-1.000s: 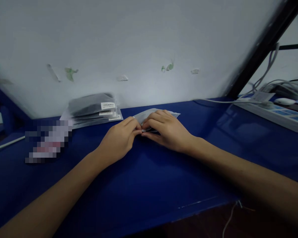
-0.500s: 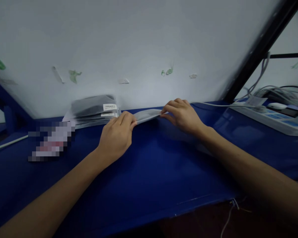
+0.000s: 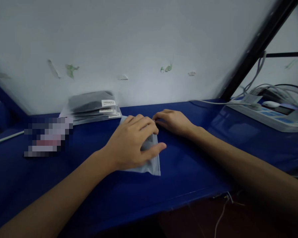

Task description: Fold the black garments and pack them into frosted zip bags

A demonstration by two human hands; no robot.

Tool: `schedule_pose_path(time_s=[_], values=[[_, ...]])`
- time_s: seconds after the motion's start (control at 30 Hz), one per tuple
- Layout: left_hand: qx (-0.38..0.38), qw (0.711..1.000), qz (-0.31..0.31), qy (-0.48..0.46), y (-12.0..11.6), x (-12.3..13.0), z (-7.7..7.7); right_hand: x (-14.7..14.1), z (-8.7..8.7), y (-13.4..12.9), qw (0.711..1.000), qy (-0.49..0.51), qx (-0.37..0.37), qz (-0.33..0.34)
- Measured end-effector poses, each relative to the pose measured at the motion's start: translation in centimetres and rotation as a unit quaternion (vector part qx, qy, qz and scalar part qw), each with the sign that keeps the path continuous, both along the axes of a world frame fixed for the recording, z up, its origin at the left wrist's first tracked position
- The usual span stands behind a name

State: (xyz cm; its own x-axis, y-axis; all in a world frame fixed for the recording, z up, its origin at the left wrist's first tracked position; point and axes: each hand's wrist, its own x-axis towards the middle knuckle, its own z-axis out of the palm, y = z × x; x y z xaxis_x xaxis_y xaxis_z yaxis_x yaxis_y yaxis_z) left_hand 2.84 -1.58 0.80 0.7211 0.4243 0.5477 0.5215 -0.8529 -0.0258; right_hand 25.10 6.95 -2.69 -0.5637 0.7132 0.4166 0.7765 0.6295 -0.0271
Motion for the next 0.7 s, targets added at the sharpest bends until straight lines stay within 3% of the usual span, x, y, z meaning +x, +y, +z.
schedule_pose_path(time_s=[0.13, 0.23, 0.4, 0.7], values=[[-0.133, 0.979, 0.117, 0.100, 0.8, -0.8, -0.5, -1.4, -0.4, -0.5, 0.999, 0.022, -0.033, 0.032], [-0.184, 0.960, 0.157, 0.145, 1.1, -1.0, -1.0, -1.1, -0.6, -0.2, 0.999, 0.023, -0.047, -0.013], [-0.205, 0.948, 0.190, 0.151, 1.3, -0.9, -1.1, 0.5, -0.5, 0.8, 0.992, 0.011, -0.080, -0.098], [-0.195, 0.949, 0.206, 0.135, 1.8, -1.4, -1.3, 1.0, -0.6, 1.3, 0.990, 0.035, -0.107, -0.086]])
